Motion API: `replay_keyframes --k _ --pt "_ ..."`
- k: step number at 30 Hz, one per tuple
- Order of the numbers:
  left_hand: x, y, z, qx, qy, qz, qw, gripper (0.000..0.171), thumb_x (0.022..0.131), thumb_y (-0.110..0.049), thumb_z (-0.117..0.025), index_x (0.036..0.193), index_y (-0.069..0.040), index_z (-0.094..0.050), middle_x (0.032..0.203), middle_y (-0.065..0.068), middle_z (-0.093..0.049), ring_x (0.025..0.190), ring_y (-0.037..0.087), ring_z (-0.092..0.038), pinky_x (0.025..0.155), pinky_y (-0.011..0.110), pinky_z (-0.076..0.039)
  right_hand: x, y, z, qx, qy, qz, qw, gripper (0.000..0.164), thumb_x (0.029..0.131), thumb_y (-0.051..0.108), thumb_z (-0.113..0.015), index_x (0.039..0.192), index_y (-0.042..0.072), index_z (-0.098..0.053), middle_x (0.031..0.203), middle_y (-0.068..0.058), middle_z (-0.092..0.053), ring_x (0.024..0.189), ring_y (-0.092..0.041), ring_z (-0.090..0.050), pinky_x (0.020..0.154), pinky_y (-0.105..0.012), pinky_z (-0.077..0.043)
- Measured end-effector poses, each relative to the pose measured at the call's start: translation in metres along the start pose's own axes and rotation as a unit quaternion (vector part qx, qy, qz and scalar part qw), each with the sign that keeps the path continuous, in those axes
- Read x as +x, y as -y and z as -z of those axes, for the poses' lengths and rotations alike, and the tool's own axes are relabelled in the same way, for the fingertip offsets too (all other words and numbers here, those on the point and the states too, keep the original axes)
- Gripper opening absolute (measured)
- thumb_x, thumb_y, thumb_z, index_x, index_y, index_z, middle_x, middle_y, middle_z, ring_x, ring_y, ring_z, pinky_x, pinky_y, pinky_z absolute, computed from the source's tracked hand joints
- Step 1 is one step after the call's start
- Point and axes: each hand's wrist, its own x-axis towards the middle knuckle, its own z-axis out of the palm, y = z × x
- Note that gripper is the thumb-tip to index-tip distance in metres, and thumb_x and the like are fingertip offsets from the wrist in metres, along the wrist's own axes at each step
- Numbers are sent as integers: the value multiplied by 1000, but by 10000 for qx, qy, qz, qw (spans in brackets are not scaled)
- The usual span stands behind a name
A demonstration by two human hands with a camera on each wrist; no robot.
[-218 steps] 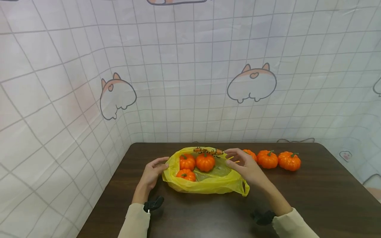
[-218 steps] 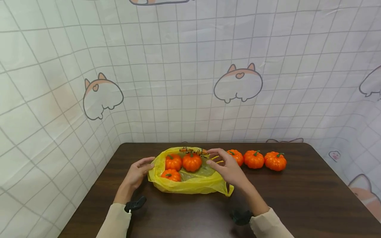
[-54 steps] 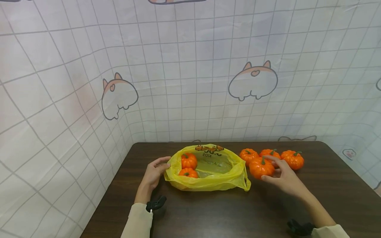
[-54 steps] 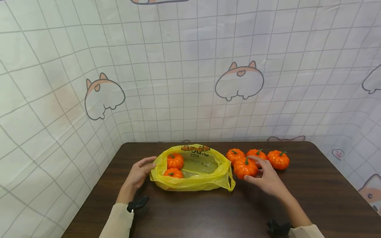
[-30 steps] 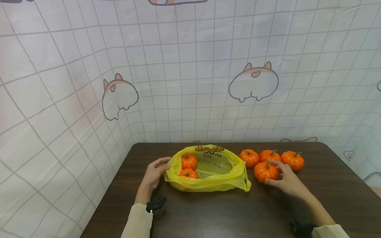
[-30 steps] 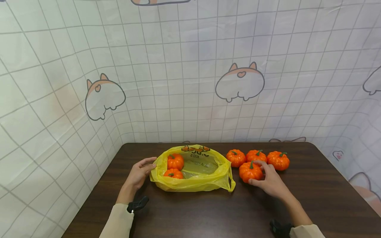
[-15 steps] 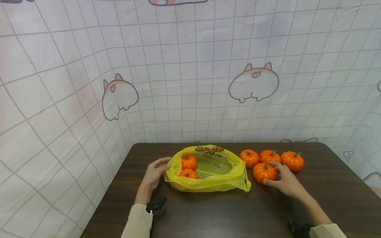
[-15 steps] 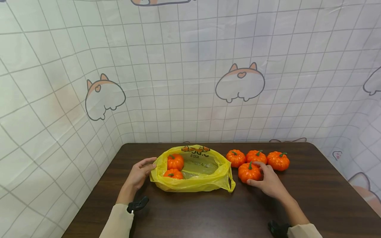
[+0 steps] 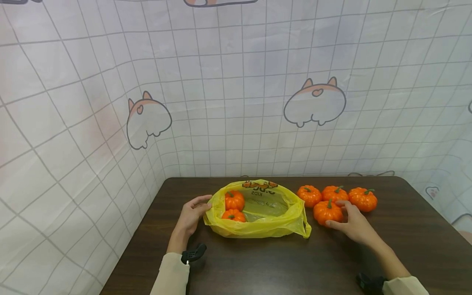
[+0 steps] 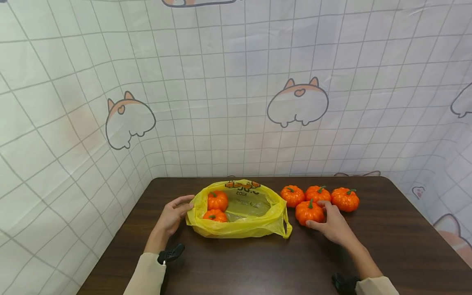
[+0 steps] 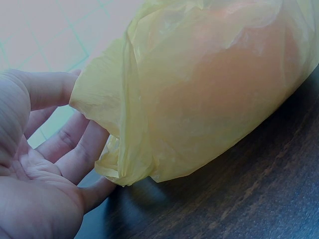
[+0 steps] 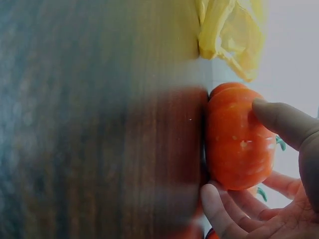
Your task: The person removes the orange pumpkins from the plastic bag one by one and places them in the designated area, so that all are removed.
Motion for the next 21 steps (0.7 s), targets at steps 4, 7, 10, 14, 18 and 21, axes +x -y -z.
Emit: replay_keyframes --k 4,7,10,14,18,21 --pt "0 0 1 37 36 18 10000 38 96 -6 -68 133 0 -65 99 0 -74 95 13 -68 82 25 -57 0 0 1 11 26 2 10000 83 90 47 -76 143 -6 -41 142 -38 -43 123 -54 -51 98 -70 -44" --pt "1 0 1 107 74 -3 9999 39 97 -7 -68 135 0 -64 102 0 -74 96 12 -68 83 25 -57 1 -2 1 20 43 14 10000 82 91 47 -75 144 -6 -40 142 -37 -43 123 -53 -51 98 -69 -45" --pt "1 1 1 122 79 -14 9999 40 96 -8 -69 135 0 -64 102 0 -74 96 12 -68 82 25 -57 1 -2 1 45 71 25 10000 82 92 45 -75 144 -6 -40 143 -37 -43 124 -53 -51 99 -69 -45" --pt "1 1 1 80 47 -2 10000 39 96 -7 -69 134 0 -64 100 0 -74 95 13 -68 82 25 -57 0 -2 2 78 118 49 9999 81 92 44 -75 144 -7 -38 143 -38 -42 124 -54 -50 98 -68 -45" --pt "2 2 1 50 37 -9 10000 39 96 -7 -70 134 0 -65 98 -1 -75 95 13 -68 81 26 -57 -1 -2 3 66 170 32 9998 82 93 43 -75 145 -8 -37 142 -39 -42 124 -55 -50 98 -69 -45" --pt "2 3 1 44 42 -20 10000 39 95 -7 -70 134 0 -65 99 -1 -75 95 13 -68 82 25 -57 -1 -1 4 22 190 25 9998 83 92 44 -75 145 -8 -38 140 -39 -42 123 -53 -50 97 -68 -46"
